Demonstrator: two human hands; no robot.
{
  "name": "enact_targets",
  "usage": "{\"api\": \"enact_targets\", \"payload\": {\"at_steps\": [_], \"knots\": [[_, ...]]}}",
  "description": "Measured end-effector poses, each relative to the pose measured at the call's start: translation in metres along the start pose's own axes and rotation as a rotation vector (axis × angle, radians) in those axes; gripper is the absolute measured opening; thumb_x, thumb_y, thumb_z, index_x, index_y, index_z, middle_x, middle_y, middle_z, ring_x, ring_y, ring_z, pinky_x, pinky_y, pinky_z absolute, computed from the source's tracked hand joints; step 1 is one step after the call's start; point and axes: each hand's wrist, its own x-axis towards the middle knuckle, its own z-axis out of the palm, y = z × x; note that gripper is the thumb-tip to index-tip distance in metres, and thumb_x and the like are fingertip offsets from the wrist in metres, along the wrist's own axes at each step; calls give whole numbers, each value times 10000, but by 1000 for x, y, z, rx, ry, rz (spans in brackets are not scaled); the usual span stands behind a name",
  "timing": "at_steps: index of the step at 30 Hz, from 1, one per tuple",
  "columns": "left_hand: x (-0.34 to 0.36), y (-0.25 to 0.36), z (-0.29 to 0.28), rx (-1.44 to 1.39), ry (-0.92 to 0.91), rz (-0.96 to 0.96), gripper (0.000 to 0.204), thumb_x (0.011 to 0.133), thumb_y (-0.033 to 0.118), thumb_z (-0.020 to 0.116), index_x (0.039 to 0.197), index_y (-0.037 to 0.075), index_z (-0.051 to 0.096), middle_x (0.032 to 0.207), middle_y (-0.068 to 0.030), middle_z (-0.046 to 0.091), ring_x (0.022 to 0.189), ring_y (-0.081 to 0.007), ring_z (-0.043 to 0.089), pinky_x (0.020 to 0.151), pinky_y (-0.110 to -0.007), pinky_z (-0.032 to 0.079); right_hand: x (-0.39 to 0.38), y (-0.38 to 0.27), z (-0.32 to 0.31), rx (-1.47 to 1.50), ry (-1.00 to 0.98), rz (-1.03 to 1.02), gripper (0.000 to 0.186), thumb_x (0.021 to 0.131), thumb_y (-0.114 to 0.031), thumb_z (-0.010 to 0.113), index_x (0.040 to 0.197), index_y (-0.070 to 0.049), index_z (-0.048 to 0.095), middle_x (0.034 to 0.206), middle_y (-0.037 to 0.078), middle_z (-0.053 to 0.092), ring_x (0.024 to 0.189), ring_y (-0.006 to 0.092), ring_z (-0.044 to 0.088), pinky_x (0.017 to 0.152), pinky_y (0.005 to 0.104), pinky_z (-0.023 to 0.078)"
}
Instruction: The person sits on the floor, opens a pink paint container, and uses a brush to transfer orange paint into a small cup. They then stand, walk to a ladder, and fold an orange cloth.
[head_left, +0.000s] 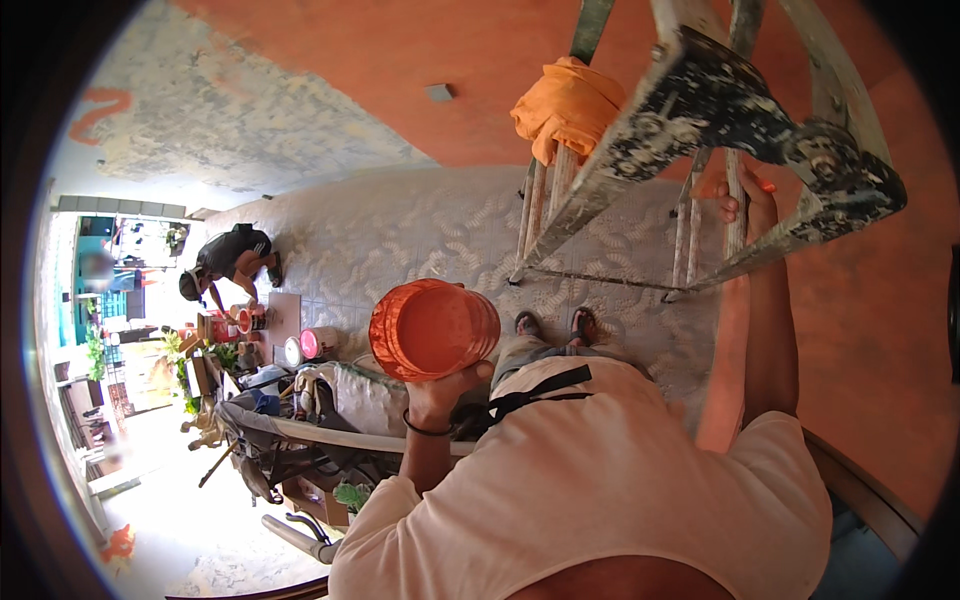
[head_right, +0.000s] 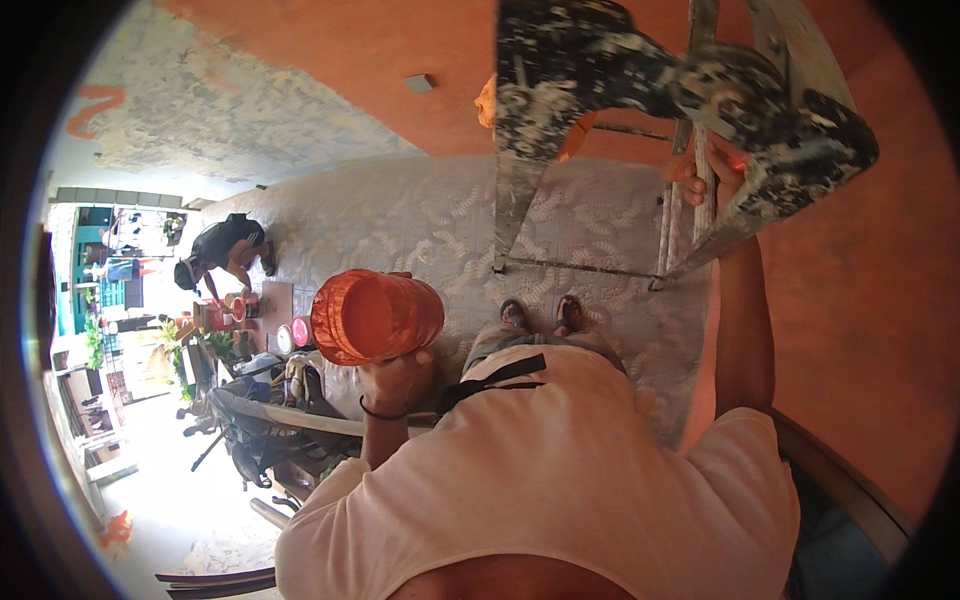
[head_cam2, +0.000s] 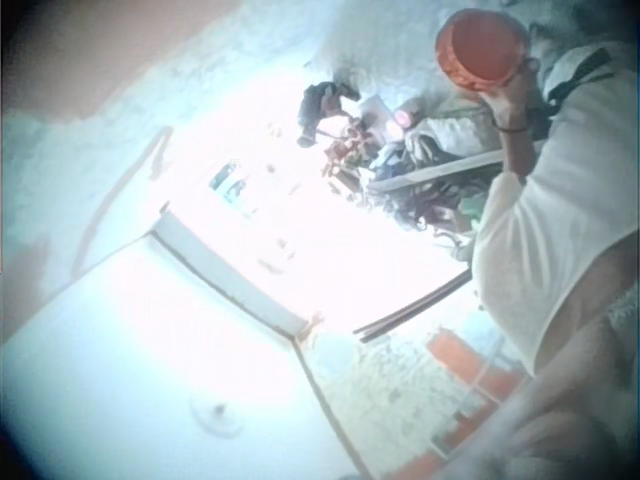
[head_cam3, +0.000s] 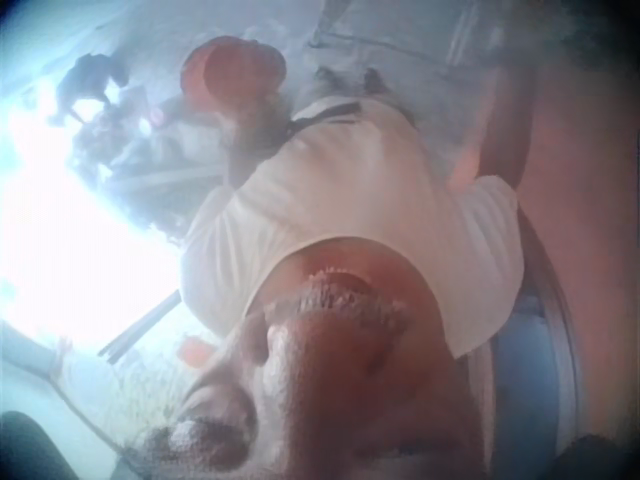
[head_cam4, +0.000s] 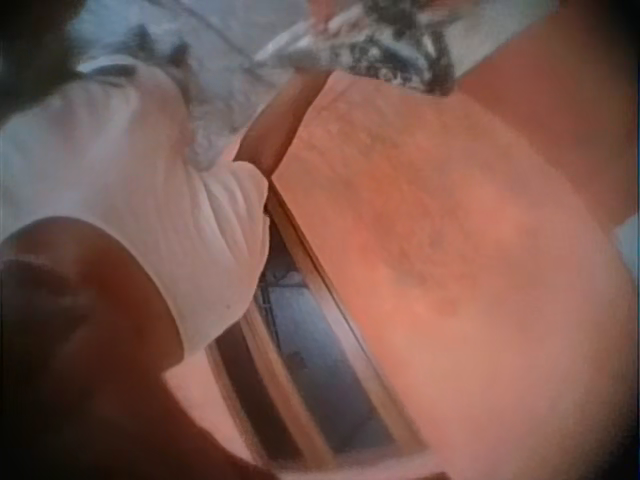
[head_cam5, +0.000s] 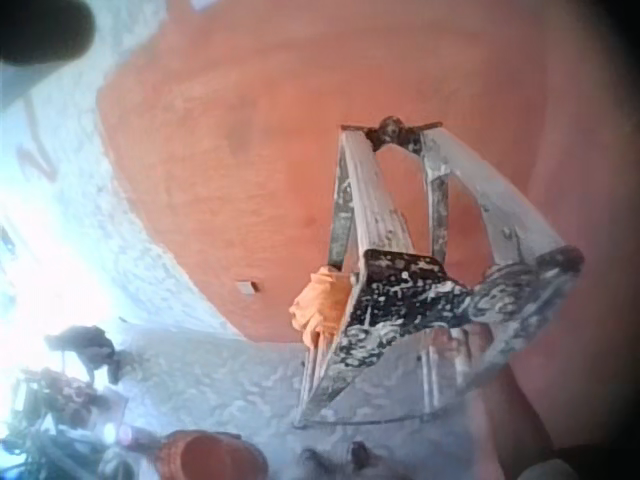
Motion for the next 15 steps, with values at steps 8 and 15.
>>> {"api": "enact_targets", "payload": {"at_steps": [8,15], "knots": [[17,-16,17,384,-17,119,869,600,221,1021,1356,61,623,1321,-68,681,1209,-234,646,1043,-399,532,-46,-30,-83,131,95,100,232,1118,-259,527,1263,-101,616,897,96,675,673,120,626,555,281,526],[50,-8,30,150,-47,21,865,633,205,1004,1375,10,604,1318,-84,670,1180,-231,650,1025,-382,539,-61,-47,-138,156,0,136,346,1122,-322,488,1310,-43,569,1104,165,635,931,226,650,792,371,554]]}}
